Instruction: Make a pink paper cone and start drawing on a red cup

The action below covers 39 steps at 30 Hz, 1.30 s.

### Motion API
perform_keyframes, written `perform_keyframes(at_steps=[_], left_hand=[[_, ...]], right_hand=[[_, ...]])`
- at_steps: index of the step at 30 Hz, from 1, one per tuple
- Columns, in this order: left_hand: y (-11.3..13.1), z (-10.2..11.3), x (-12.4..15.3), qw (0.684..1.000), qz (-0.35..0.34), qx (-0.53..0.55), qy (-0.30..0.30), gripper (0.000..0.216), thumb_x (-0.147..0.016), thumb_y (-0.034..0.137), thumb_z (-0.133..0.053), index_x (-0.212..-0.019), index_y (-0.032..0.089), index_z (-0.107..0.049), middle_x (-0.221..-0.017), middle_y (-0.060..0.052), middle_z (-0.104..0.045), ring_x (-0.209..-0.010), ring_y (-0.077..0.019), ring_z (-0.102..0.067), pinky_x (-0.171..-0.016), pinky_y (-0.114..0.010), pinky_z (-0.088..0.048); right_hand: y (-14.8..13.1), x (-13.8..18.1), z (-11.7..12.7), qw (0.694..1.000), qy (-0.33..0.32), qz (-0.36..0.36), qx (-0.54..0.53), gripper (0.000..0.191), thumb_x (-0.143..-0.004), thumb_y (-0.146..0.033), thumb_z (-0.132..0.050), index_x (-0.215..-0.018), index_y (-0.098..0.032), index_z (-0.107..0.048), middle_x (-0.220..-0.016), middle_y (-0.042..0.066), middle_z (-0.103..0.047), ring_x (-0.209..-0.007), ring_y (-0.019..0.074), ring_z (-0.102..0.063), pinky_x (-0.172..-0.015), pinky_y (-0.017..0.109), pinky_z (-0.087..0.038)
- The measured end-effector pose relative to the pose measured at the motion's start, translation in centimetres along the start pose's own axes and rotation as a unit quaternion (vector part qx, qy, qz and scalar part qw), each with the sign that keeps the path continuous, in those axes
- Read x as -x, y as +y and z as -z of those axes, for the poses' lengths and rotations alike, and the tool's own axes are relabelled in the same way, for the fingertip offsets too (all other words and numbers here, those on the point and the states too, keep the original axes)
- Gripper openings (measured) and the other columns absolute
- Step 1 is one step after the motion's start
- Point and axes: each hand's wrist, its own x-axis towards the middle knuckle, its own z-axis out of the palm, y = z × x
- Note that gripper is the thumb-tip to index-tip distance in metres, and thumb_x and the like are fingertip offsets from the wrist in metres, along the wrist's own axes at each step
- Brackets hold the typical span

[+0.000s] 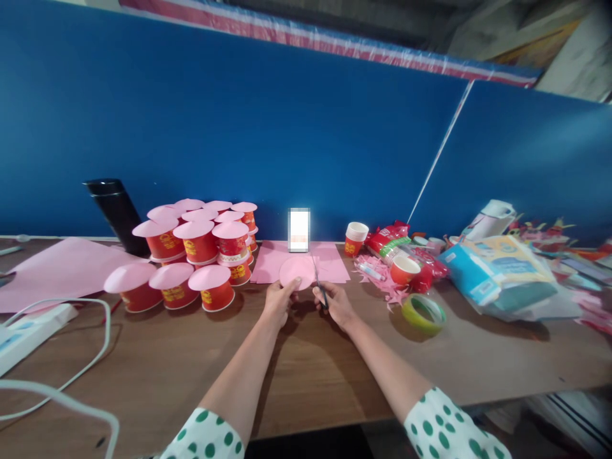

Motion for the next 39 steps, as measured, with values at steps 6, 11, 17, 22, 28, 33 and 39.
perform_keyframes(at_steps=[6, 11, 17, 22, 28, 33, 39], left_hand=[[0.3, -0.08, 0.19, 1.0, 0.007, 0.002, 0.004, 0.042, -0.046, 0.04, -0.081, -0.066, 0.011, -0.059, -0.046, 0.003, -0.052, -0.039, -0.006, -0.044, -0.037, -0.018, -0.03], [0.21, -0.04, 0.13, 1.0, 0.01, -0.008, 0.006, 0.041, -0.048, 0.041, -0.08, -0.066, 0.012, -0.058, -0.046, 0.003, -0.052, -0.038, -0.0062, -0.044, -0.037, -0.018, -0.03], [0.08, 0.01, 0.07, 1.0, 0.01, -0.004, 0.008, 0.041, -0.048, 0.04, -0.08, -0.067, 0.012, -0.059, -0.047, 0.003, -0.052, -0.039, -0.0065, -0.045, -0.037, -0.018, -0.03], [-0.08, 0.07, -0.1, 1.0, 0.006, -0.003, 0.006, 0.04, -0.049, 0.039, -0.08, -0.068, 0.011, -0.059, -0.048, 0.003, -0.053, -0.039, -0.0056, -0.045, -0.037, -0.017, -0.031], [-0.05, -0.01, -0.17, 1.0, 0.017, -0.003, 0.016, 0.038, -0.05, 0.037, -0.08, -0.07, 0.011, -0.06, -0.049, 0.003, -0.053, -0.039, -0.0061, -0.046, -0.037, -0.017, -0.032], [0.11, -0.17, -0.08, 1.0, 0.018, 0.008, 0.02, 0.038, -0.049, 0.036, -0.08, -0.07, 0.011, -0.06, -0.051, 0.003, -0.054, -0.04, -0.0053, -0.046, -0.04, -0.018, -0.036], [0.25, -0.2, 0.08, 1.0, 0.023, 0.009, 0.02, 0.039, -0.049, 0.035, -0.08, -0.072, 0.011, -0.061, -0.052, 0.002, -0.055, -0.04, -0.0054, -0.046, -0.039, -0.018, -0.036]], right_hand=[[-0.07, 0.05, 0.04, 1.0, -0.006, -0.001, 0.0, 0.045, -0.07, -0.051, -0.065, -0.098, -0.016, -0.065, -0.057, -0.003, -0.054, -0.045, 0.0084, -0.049, -0.038, 0.017, -0.029], [-0.14, 0.09, -0.01, 1.0, -0.002, 0.007, -0.001, 0.045, -0.069, -0.051, -0.065, -0.097, -0.015, -0.066, -0.056, -0.003, -0.054, -0.046, 0.0083, -0.049, -0.039, 0.017, -0.03], [-0.1, 0.06, -0.04, 1.0, -0.004, 0.001, -0.008, 0.045, -0.069, -0.051, -0.066, -0.096, -0.015, -0.065, -0.056, -0.004, -0.054, -0.045, 0.0075, -0.049, -0.039, 0.017, -0.03], [-0.22, 0.11, -0.06, 1.0, -0.005, 0.001, -0.007, 0.045, -0.069, -0.052, -0.066, -0.095, -0.015, -0.065, -0.055, -0.004, -0.054, -0.044, 0.008, -0.049, -0.038, 0.018, -0.03], [-0.15, 0.06, 0.01, 1.0, -0.01, 0.006, 0.002, 0.042, -0.07, -0.051, -0.065, -0.093, -0.015, -0.065, -0.055, -0.004, -0.054, -0.044, 0.008, -0.049, -0.038, 0.018, -0.03], [-0.06, 0.02, 0.01, 1.0, -0.007, 0.008, 0.004, 0.041, -0.069, -0.051, -0.065, -0.092, -0.016, -0.066, -0.056, -0.004, -0.054, -0.045, 0.0081, -0.049, -0.038, 0.017, -0.03], [0.04, -0.03, 0.06, 1.0, -0.016, 0.006, 0.001, 0.041, -0.07, -0.049, -0.066, -0.094, -0.016, -0.065, -0.056, -0.004, -0.053, -0.044, 0.0076, -0.049, -0.038, 0.017, -0.03]])
